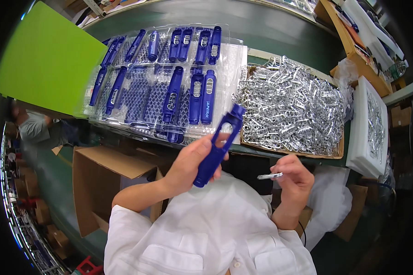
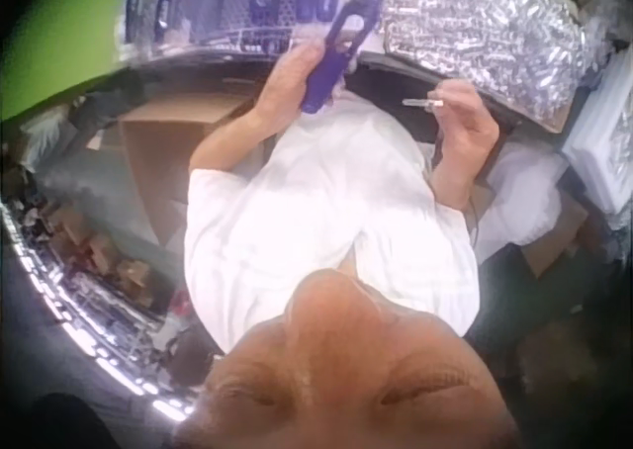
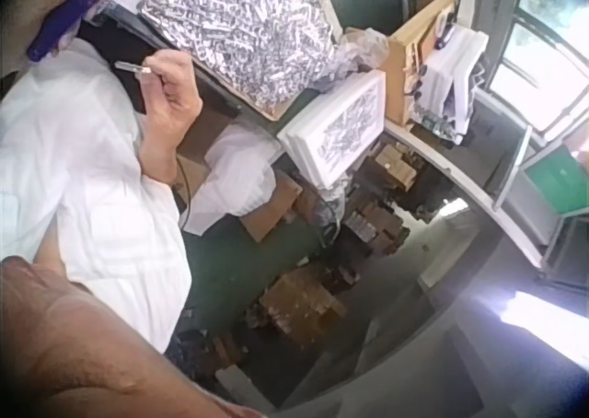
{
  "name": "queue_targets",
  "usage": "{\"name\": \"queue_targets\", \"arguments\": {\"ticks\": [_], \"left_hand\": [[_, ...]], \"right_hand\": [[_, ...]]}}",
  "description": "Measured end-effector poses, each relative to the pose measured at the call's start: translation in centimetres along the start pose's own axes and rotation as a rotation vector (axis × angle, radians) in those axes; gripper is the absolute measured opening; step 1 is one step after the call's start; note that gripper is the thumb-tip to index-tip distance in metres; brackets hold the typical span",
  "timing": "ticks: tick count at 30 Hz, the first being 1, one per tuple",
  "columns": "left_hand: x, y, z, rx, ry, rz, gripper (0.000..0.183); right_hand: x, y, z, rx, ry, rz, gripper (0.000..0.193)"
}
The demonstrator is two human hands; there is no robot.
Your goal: The person assembles blue vegetable peelers by inserting metal blades into plastic handles. They pick up a handle, insert a blade from a tray, and place the finished peeler into a clear plastic packaging tray. The process is repeated multiple times throughout the clip.
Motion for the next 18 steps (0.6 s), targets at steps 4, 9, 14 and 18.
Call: {"name": "queue_targets", "arguments": {"ticks": [4,9,14,18], "left_hand": [[1.1,-0.1,-0.8,0.125,-0.039,0.117,0.063],[1.3,0.2,-0.9,0.206,0.020,0.159,0.059],[2.0,0.5,-1.0,0.234,-0.046,0.187,0.051],[2.5,0.6,-1.2,0.244,-0.153,0.212,0.043]], "right_hand": [[0.3,-1.0,1.1,-0.117,0.020,0.062,0.018],[0.0,-2.1,1.7,-0.085,0.068,0.141,0.019],[0.0,-2.6,1.5,-0.183,0.183,0.111,0.020],[0.5,-2.7,0.8,-0.211,0.179,0.077,0.017]]}}
Point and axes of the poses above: each hand's wrist, its own y-axis away from the middle knuckle, its own z-axis out of the back of the hand, x = y × z, the point moved 8 cm from there along -y, towards the middle knuckle, and after that the axes turned 5 degrees about -z, right-handed, at the moved point
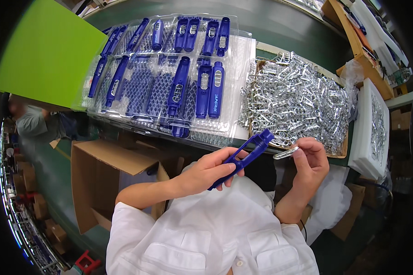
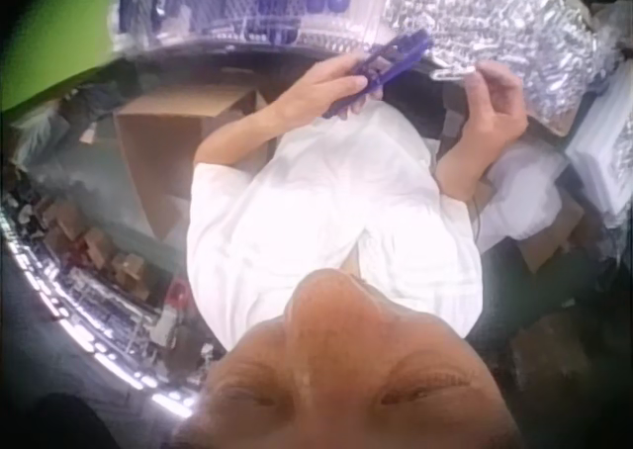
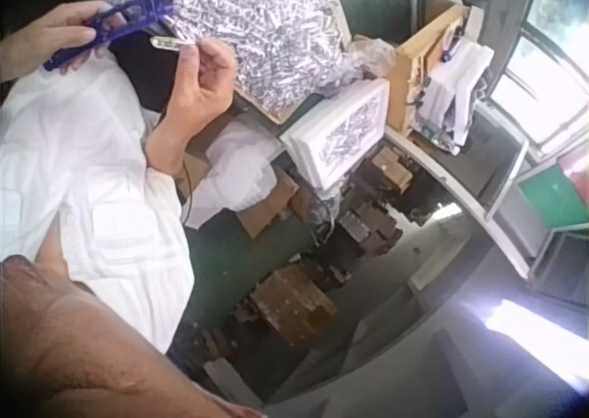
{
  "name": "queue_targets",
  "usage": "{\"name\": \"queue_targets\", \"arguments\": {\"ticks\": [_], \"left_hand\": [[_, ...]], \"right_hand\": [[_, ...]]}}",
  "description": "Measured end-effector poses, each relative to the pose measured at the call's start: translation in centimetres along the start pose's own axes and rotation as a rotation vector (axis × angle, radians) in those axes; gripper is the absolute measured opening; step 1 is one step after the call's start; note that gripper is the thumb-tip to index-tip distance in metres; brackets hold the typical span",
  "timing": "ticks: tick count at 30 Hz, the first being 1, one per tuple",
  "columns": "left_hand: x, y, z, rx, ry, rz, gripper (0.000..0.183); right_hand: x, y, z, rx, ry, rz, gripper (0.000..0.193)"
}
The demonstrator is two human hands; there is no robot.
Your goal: The person assembles blue vegetable peelers by inserting metal blades into plastic handles. They pick up a handle, insert a blade from a tray, and place the finished peeler into a clear plastic packaging tray. The process is repeated multiple times throughout the clip.
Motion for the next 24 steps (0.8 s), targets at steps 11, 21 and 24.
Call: {"name": "queue_targets", "arguments": {"ticks": [11,21,24], "left_hand": [[0.9,-0.4,0.0,-0.031,-0.043,0.020,0.027],[0.4,-1.3,0.2,-0.110,-0.097,0.032,0.024],[0.7,-1.4,-0.1,-0.110,-0.111,0.020,0.028]], "right_hand": [[1.3,-0.4,-1.2,0.027,0.142,0.096,0.015],[1.1,-0.8,-1.7,0.024,0.182,0.092,0.013],[1.4,-0.7,-2.6,0.090,0.265,0.157,0.014]]}}
Point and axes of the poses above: each hand's wrist, its own y-axis away from the middle knuckle, its own z-axis out of the back of the hand, x = y × z, the point moved 8 cm from there along -y, towards the middle knuckle, and after that the axes turned 5 degrees about -z, right-handed, at the moved point
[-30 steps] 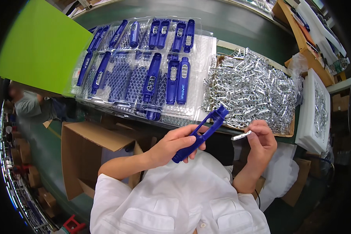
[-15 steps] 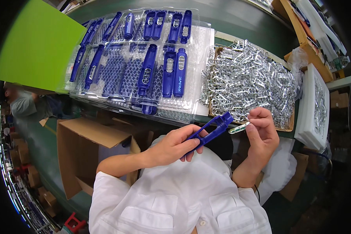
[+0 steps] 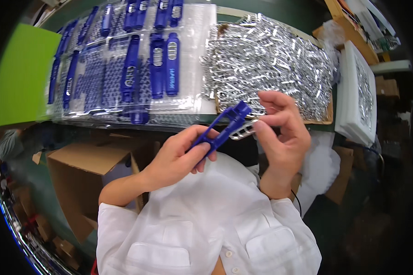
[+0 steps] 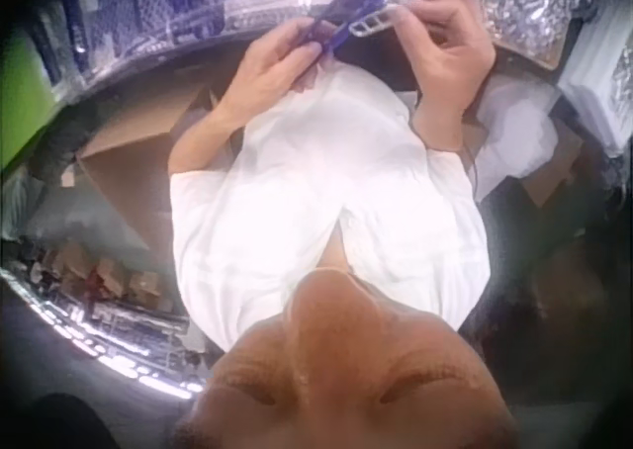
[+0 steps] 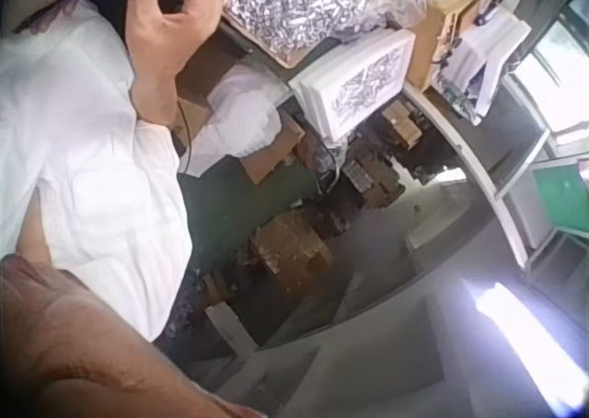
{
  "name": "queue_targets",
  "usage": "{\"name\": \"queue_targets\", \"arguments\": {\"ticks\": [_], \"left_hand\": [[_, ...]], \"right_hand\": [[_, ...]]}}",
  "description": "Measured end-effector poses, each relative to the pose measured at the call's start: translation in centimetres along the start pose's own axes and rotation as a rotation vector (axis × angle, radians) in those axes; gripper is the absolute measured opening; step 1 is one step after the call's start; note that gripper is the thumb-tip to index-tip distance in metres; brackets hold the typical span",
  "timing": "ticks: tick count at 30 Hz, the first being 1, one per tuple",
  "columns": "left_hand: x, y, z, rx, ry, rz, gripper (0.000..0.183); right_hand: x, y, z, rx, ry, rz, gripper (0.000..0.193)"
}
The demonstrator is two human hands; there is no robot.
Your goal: The person assembles blue vegetable peelers by inserting metal blades into plastic handles. They pick up a handle, insert a blade from a tray, and place the finished peeler into a clear plastic packaging tray. The process is repeated multiple times throughout the clip.
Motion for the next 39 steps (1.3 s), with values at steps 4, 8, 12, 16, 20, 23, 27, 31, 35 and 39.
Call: {"name": "queue_targets", "arguments": {"ticks": [4,8,12,16,20,23,27,31,35,39], "left_hand": [[0.4,-0.3,-0.4,0.008,-0.029,-0.020,0.031],[0.5,-0.4,-0.5,0.032,-0.052,-0.031,0.033],[0.5,-0.4,-0.6,0.035,-0.070,-0.032,0.035],[0.3,-0.4,-0.6,0.034,-0.081,-0.034,0.035],[0.4,-0.5,-0.6,0.023,-0.066,-0.028,0.035],[0.4,-0.6,-0.5,0.016,-0.088,-0.037,0.034],[0.4,-0.9,-0.4,0.004,-0.252,-0.116,0.029],[-0.2,-0.7,-0.3,-0.052,-0.412,-0.263,0.026],[-0.6,-0.2,0.0,-0.061,-0.428,-0.337,0.024],[-1.3,-0.3,-0.9,-0.043,-0.411,-0.374,0.024]], "right_hand": [[0.5,0.1,-1.3,0.070,0.156,0.051,0.014],[0.4,0.5,-2.3,0.093,0.237,0.073,0.014],[-0.1,0.8,-3.1,0.121,0.284,0.054,0.014],[-0.2,1.0,-3.3,0.101,0.314,0.062,0.014],[0.0,1.3,-3.6,0.097,0.367,0.084,0.015],[0.1,1.7,-4.1,0.121,0.442,0.126,0.017],[0.0,1.9,-4.0,0.091,0.534,0.230,0.019],[0.0,2.2,-3.5,0.011,0.494,0.185,0.029],[-0.7,2.4,-3.0,-0.089,0.271,-0.003,0.047],[-3.5,2.8,-3.4,0.075,0.060,-0.328,0.040]]}}
Point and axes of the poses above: each hand's wrist, its own y-axis away from the middle knuckle, its own z-axis out of the back of the hand, x = y × z, the point moved 8 cm from there along -y, towards the middle knuckle, and after that the axes turned 5 degrees about -z, right-handed, at the moved point
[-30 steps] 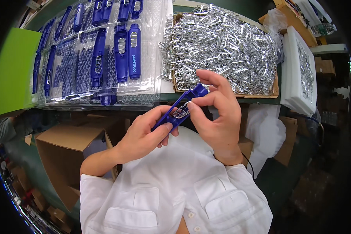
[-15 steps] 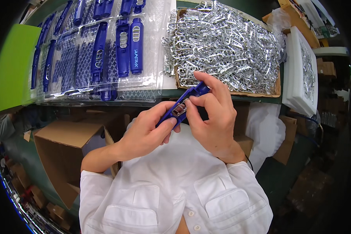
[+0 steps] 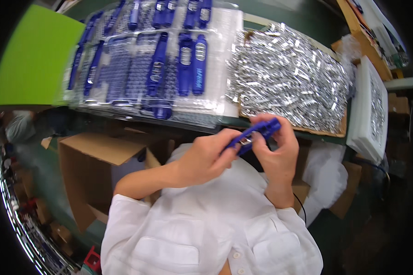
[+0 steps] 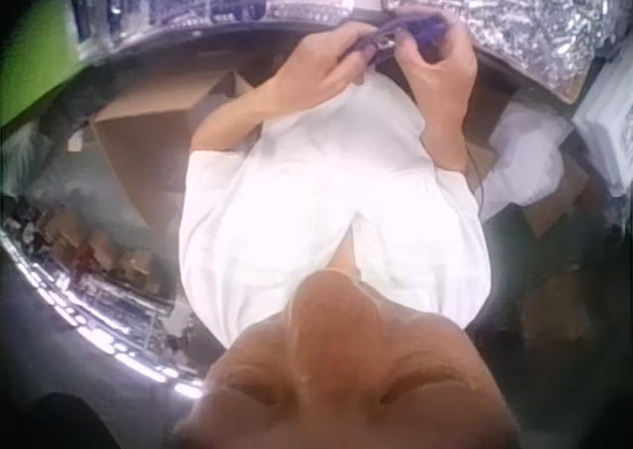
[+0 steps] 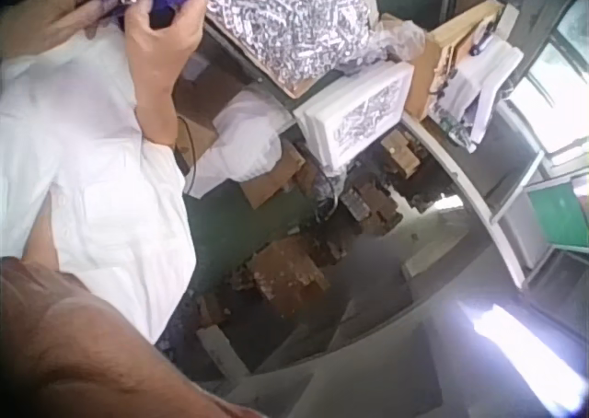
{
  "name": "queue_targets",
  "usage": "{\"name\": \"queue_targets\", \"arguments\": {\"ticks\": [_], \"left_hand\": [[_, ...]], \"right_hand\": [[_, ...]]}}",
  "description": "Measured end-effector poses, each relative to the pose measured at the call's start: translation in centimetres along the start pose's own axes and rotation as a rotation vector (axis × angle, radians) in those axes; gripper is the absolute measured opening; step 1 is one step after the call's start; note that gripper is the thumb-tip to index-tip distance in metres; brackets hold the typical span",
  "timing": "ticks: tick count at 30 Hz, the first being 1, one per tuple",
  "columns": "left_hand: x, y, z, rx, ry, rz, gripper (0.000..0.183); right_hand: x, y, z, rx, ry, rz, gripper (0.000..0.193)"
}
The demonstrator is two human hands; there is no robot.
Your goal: The person assembles blue vegetable peelers by inserting metal blades into plastic handles. They pick up a handle, insert a blade from a tray, and place the finished peeler into a clear plastic packaging tray. The process is repeated multiple times throughout the clip.
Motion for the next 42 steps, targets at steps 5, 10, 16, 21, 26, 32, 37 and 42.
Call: {"name": "queue_targets", "arguments": {"ticks": [5,10,16,21,26,32,37,42], "left_hand": [[-0.8,-0.8,0.1,-0.029,-0.225,-0.131,0.024],[-1.2,-1.0,0.4,-0.115,-0.318,-0.238,0.018],[0.7,-1.5,0.4,-0.084,-0.277,-0.097,0.015],[0.6,-1.3,0.7,0.100,0.095,0.180,0.027],[-1.3,0.3,1.8,0.168,0.113,0.076,0.041],[-5.5,1.3,3.1,-0.121,-0.528,-0.364,0.066],[-6.2,1.4,3.1,-0.178,-0.580,-0.432,0.064],[-6.1,1.3,3.1,-0.185,-0.566,-0.400,0.062]], "right_hand": [[-0.7,0.1,0.0,-0.016,-0.042,-0.001,0.032],[-0.8,0.3,-0.8,-0.018,-0.122,0.090,0.028],[-1.8,-0.1,-1.0,-0.050,0.010,0.049,0.025],[-1.9,-1.1,-1.3,0.067,-0.221,-0.074,0.026],[-0.8,-0.8,-0.4,0.290,-0.451,0.055,0.039],[0.8,0.3,0.2,0.423,-0.492,0.022,0.066],[0.3,0.4,0.4,0.463,-0.518,0.030,0.074],[-0.1,0.4,0.6,0.445,-0.565,0.004,0.070]]}}
Point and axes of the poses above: each hand's wrist, its own y-axis away from the middle knuckle, its own z-axis out of the back of the hand, x = y × z, the point moved 8 cm from there along -y, towards the middle knuckle, and after that the axes turned 5 degrees about -z, right-handed, at the moved point
